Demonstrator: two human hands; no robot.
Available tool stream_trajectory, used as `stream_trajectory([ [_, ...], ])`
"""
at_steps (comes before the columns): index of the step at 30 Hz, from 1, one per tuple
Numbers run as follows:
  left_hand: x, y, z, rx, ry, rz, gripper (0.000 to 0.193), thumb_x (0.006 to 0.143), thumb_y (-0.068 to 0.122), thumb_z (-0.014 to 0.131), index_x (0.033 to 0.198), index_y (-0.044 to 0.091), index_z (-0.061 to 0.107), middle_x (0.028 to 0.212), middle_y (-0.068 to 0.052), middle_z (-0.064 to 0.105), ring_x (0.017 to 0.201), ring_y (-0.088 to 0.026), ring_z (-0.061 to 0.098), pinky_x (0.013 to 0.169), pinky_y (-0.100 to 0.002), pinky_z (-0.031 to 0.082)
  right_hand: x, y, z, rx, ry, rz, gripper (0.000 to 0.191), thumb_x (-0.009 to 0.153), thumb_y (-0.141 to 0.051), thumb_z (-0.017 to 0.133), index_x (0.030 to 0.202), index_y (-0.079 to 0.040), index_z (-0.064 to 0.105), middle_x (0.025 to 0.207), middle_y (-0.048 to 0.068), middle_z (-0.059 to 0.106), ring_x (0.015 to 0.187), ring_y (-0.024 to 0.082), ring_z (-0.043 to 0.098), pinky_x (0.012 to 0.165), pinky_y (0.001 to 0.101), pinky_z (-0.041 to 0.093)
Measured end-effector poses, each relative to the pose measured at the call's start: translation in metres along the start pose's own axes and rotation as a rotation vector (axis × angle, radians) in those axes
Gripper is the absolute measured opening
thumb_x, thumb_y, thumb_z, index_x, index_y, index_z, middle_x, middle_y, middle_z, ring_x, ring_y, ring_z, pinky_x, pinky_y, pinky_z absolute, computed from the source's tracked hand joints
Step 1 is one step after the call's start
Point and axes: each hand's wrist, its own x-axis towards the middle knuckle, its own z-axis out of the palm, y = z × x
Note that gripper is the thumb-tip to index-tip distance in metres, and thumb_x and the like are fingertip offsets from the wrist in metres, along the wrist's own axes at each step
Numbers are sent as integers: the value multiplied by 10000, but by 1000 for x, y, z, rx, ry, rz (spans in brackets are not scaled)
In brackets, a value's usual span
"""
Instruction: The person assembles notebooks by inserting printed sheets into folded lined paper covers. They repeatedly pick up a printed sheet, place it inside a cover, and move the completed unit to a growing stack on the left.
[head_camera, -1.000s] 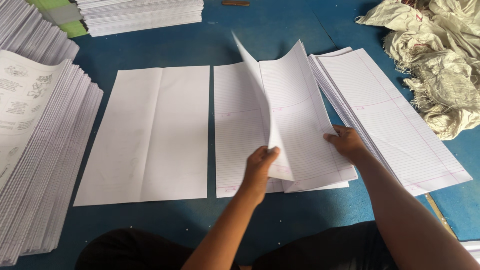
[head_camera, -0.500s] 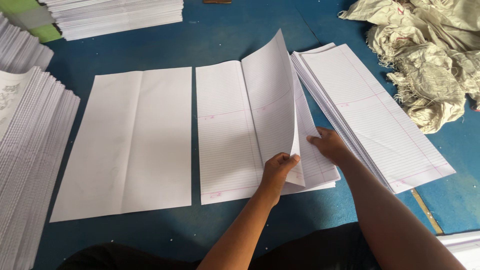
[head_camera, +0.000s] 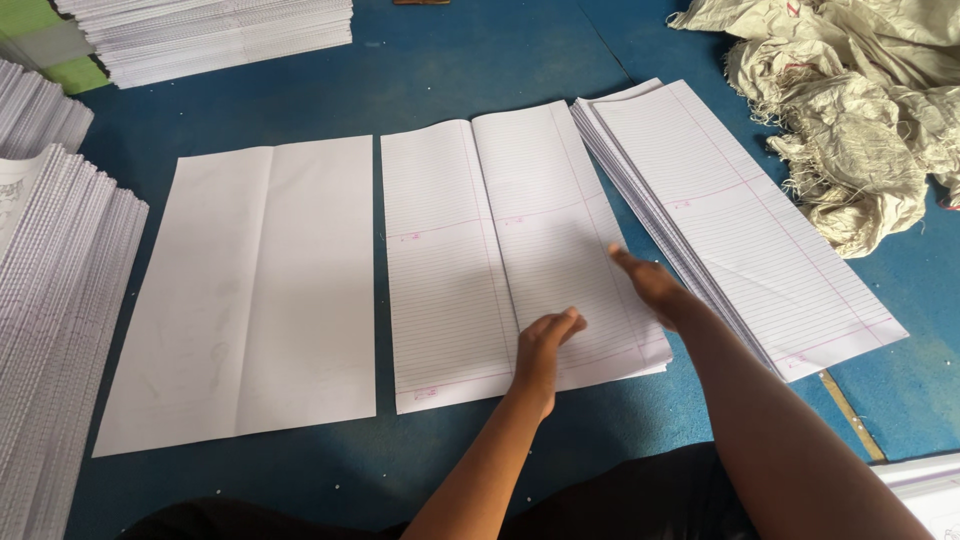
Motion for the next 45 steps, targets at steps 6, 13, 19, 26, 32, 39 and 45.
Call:
stream_trajectory([
  [6, 6, -17, -20, 192, 410, 112, 373, 919, 187, 532, 1212, 23, 693, 1239, -158, 728, 1176, -252, 681, 1036, -366, 505, 6, 9, -2, 84, 19, -49, 507, 987, -210, 562, 1420, 51, 527, 1180, 281, 711, 1020, 354, 727, 980, 465, 563],
  [13, 14, -21, -41, 229, 455, 24, 407, 953, 121, 519, 1337, 7, 591, 1337, -165, 646, 1255, -267, 624, 1058, -367, 493, 0, 6, -8, 80, 44, 12, 497, 1014, -226, 513, 1473, -37, 480, 1141, 249, 724, 936, 309, 724, 927, 434, 585],
  [19, 6, -8, -42, 125, 391, -39, 383, 944, 149, 595, 1286, -14, 646, 1301, -193, 672, 1222, -277, 648, 1042, -384, 517, 4, 7, -8, 186, 26, 25, 502, 1009, -196, 508, 1485, -40, 473, 1158, 284, 699, 934, 285, 731, 893, 397, 599],
  [26, 17, -9, -47, -168, 227, -170, 437, 978, 201, 582, 1326, -63, 600, 1299, -258, 640, 1239, -301, 617, 1062, -386, 470, 2, 5, -3, 204, -28, 24, 493, 1025, -236, 492, 1446, 19, 474, 1129, 301, 682, 942, 294, 725, 906, 415, 599],
  [32, 22, -13, -52, -382, 59, -264, 525, 958, 212, 602, 1395, -47, 471, 1432, -278, 508, 1377, -375, 471, 1149, -460, 369, -11, -6, 1, 186, -28, 56, 506, 1024, -263, 494, 1429, 38, 460, 1115, 310, 679, 946, 312, 726, 927, 443, 592],
  [39, 10, -5, -47, -12, 157, -313, 527, 968, 232, 573, 1436, 10, 476, 1523, -243, 423, 1480, -411, 323, 1208, -647, 183, -1, 0, 12, -155, 16, 19, 517, 973, -299, 620, 1341, 63, 584, 1167, 309, 706, 1010, 358, 717, 954, 514, 567],
  [45, 16, -10, -46, -61, 138, -279, 502, 974, 212, 583, 1396, -49, 504, 1465, -286, 479, 1425, -404, 420, 1183, -576, 305, 0, 7, 6, -91, 21, -11, 562, 933, -423, 648, 1300, 3, 650, 1231, 231, 685, 1105, 326, 655, 962, 546, 545],
])
